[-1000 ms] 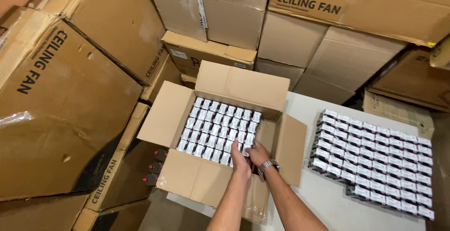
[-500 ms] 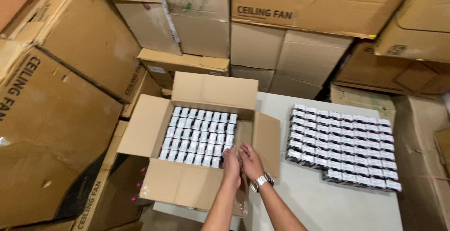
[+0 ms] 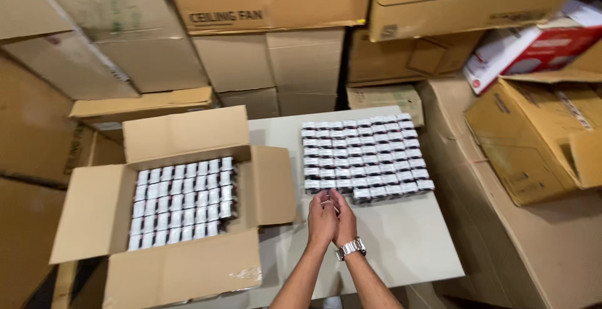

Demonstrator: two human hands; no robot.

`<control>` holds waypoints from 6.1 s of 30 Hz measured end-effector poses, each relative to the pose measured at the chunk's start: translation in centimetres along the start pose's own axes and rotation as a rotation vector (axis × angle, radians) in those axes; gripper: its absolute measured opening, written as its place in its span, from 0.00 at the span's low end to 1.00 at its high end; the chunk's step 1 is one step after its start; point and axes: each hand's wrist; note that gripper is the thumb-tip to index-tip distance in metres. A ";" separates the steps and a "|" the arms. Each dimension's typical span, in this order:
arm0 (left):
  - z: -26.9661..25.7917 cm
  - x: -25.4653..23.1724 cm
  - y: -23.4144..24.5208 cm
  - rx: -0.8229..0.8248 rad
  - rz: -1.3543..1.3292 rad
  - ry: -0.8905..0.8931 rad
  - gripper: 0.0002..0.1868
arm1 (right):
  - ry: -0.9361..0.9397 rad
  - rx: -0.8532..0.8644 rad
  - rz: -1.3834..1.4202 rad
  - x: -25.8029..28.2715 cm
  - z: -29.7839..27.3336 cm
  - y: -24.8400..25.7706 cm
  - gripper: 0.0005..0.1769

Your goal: The person picks up small white and black boxes from a grid on a table and places them into a larger cardboard shipping box.

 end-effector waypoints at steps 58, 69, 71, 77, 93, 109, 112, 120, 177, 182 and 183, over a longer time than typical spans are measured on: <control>-8.1 -5.6 23.9 -0.371 -0.169 0.113 0.39 | 0.226 0.513 -0.589 7.8 1.4 -22.0 0.21; -7.2 -8.0 28.7 -0.030 0.236 0.293 0.53 | 0.022 0.604 -0.783 5.3 0.4 -25.3 0.17; -2.4 -3.4 29.5 -0.023 0.263 0.318 0.52 | -0.010 0.597 -0.759 6.0 -0.5 -25.2 0.17; 0.9 -0.6 30.4 -0.011 0.450 0.324 0.46 | -0.027 0.602 -0.808 3.9 0.7 -25.7 0.19; -0.1 -1.8 29.3 -0.117 0.418 0.121 0.26 | -0.031 0.556 -0.692 4.8 0.7 -24.9 0.13; -1.5 -2.9 7.7 -0.079 0.190 -0.267 0.15 | 0.095 0.099 -0.141 5.1 -0.2 -3.6 0.17; -0.2 -2.1 2.0 -0.036 0.185 -0.280 0.14 | 0.037 0.031 -0.122 3.3 0.9 1.0 0.17; 5.3 0.3 -9.9 0.216 0.376 -0.223 0.24 | -0.249 -0.332 -0.119 -5.8 6.6 9.4 0.27; 6.4 -2.2 23.6 -0.346 -0.216 -0.141 0.25 | 0.235 0.298 -0.566 10.3 6.3 -22.0 0.30; 14.2 1.8 25.7 -0.238 -0.247 -0.072 0.26 | 0.089 0.267 -0.631 7.1 7.5 -26.5 0.36; 15.5 2.6 25.9 -0.211 -0.243 -0.066 0.26 | 0.034 0.280 -0.676 6.5 7.6 -27.0 0.39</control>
Point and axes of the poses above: each hand's wrist, its own z-axis towards the middle knuckle, its own y-axis out of the back of the hand, x = y × z
